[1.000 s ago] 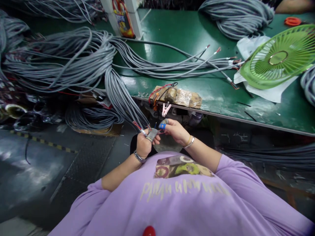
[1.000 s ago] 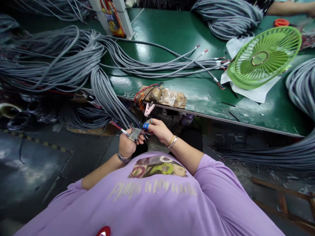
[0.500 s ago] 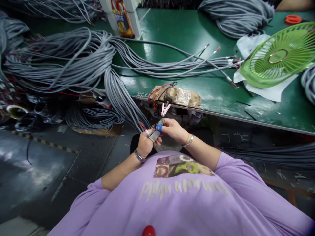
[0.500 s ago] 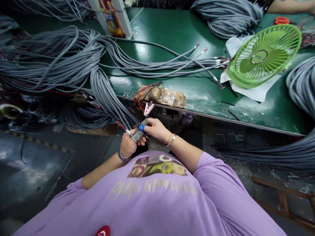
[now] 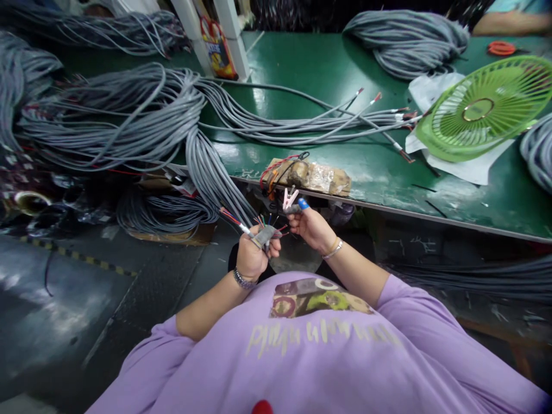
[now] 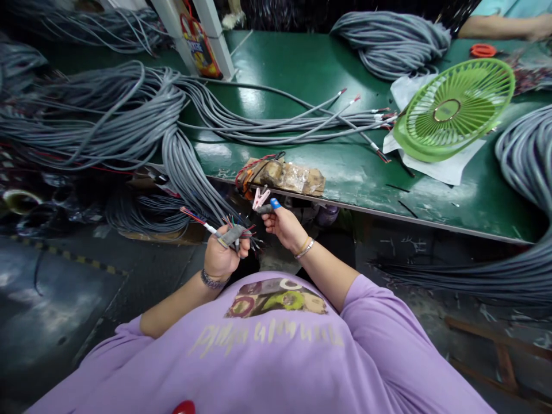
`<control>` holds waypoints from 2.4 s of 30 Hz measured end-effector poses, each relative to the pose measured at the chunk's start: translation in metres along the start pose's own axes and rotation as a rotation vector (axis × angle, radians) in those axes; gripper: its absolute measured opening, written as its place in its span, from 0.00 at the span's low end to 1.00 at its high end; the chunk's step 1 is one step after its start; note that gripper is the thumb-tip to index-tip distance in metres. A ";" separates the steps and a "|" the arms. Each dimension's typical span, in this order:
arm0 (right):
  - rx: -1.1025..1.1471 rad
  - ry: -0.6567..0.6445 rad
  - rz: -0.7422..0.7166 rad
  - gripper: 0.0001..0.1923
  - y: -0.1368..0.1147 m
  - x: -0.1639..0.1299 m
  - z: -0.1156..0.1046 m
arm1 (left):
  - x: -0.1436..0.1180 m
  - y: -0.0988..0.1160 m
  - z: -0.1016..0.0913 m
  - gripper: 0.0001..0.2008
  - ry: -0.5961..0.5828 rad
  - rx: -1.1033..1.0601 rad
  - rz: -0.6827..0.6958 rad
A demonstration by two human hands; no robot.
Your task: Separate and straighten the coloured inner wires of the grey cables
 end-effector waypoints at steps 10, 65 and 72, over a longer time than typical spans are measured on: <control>0.011 -0.138 -0.059 0.28 -0.020 0.020 0.023 | 0.014 0.011 0.034 0.15 -0.105 -0.011 -0.014; -0.021 -0.321 0.091 0.30 0.001 0.006 0.021 | 0.004 0.007 0.012 0.14 -0.051 0.237 0.150; -0.429 -0.379 -0.088 0.20 -0.014 -0.015 0.028 | 0.002 -0.004 0.020 0.15 -0.212 0.467 0.049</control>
Point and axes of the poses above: each hand's wrist, its own x-axis towards the middle knuckle, its own z-axis out of the palm, y = z × x, the point moved 9 cm from there along x, towards the middle knuckle, and after that the axes turned 4 degrees about -y, right-handed, at the moved point
